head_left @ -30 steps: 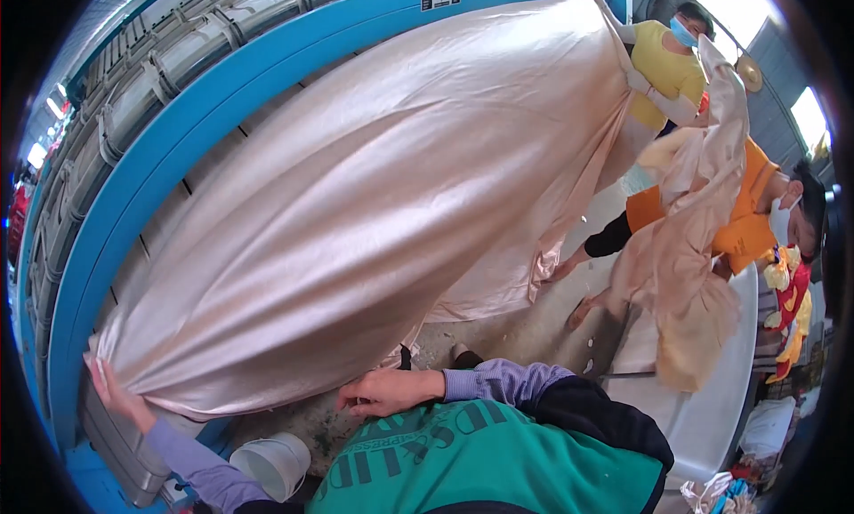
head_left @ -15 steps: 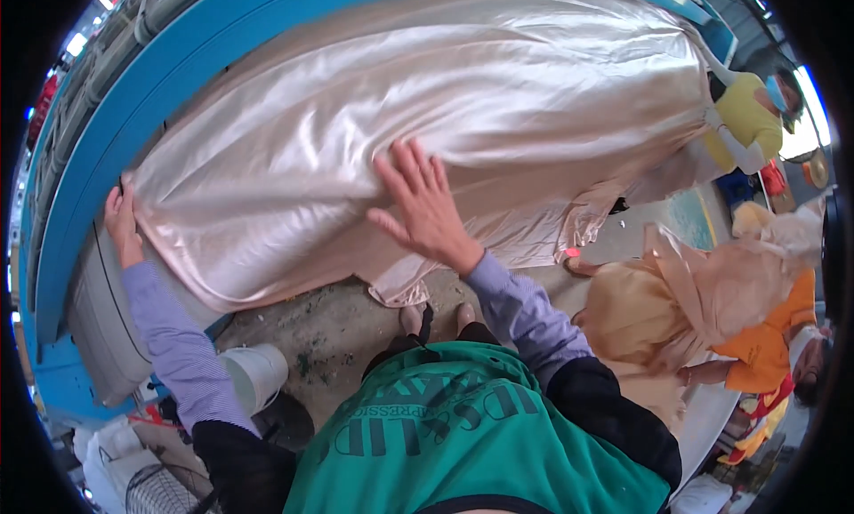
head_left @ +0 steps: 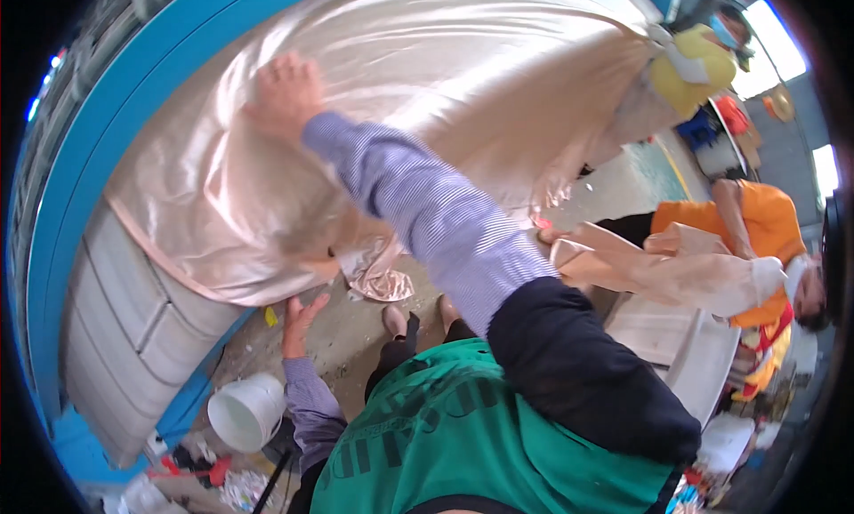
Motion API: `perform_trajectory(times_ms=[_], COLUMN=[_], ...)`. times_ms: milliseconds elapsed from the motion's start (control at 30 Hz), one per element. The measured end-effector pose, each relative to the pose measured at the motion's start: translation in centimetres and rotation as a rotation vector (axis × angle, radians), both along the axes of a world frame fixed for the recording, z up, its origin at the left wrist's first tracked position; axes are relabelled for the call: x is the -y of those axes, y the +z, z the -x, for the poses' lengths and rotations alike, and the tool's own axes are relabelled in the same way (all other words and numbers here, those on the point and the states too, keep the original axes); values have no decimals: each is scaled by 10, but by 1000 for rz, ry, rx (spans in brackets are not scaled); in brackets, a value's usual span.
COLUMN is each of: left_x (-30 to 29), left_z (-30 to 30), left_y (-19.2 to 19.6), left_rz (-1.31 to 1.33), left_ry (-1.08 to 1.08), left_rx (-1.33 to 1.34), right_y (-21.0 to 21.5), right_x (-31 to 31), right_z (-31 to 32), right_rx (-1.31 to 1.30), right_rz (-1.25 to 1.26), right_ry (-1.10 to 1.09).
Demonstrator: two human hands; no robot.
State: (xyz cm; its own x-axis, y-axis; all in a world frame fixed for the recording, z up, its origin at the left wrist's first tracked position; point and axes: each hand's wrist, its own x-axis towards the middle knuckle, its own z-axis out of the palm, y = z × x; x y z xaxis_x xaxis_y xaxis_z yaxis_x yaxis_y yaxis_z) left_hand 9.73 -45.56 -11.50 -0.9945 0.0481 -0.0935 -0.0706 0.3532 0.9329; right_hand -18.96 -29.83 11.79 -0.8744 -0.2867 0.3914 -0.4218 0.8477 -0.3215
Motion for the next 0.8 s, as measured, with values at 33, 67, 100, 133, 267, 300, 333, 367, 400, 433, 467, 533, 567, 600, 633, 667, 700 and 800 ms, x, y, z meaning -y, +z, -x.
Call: perform_trajectory(times_ms=[33, 67, 100, 133, 267, 300, 333, 367, 400, 433, 467, 533, 567, 600, 633, 667, 700, 800], left_x=[-1, 1, 7, 9, 32, 37, 52, 65, 68, 74, 79, 81, 81, 70, 54, 48, 36, -13], left_z=[0, -7, -22, -33, -79, -80, -78, -77, -78, -77, -79, -81, -86, -81, -72, -61, -46, -5], left_y=[-4, 0, 10, 20, 99, 124, 139, 151, 152, 148, 142, 114, 101, 79, 60, 53, 46, 35], left_rz=[-42, -98, -152, -208, -284, -177, 48, 281, 322, 375, 314, 89, 3, 59, 94, -50, -187, -462], left_ry=[137, 225, 312, 386, 879, 798, 820, 816, 909, 907, 928, 687, 591, 751, 924, 716, 533, 225], left_rx=[103, 143, 192, 244, 141, -121, -265, -461, -429, -516, -372, -128, 167, 229, 325, 131, 0, 194], right_y=[-2, -4, -9, -15, -47, -50, -63, -75, -87, -102, -118, -153, -170, -186, -199, -211, -220, -231], right_x=[16, 18, 14, 3, -103, -132, -153, -173, -190, -202, -218, -249, -262, -272, -283, -287, -292, -294], right_z=[-23, -47, -71, -95, -170, -182, -202, -220, -237, -257, -275, -311, -327, -345, -355, -364, -369, -368], right_rx=[-99, -128, -97, -93, -183, -116, -68, -48, 34, 168, 387, 665, 709, 871, 921, 1025, 1145, 1177], right_rz=[50, 136, 260, 290, 439, 425, 402, 461, 461, 446, 402, 322, 299, 234, 201, 143, 87, 29], right_ry=[27, 119, 196, 234, 234, 187, 136, 137, 111, 64, -1, -104, -114, -177, -165, -179, -191, -204])
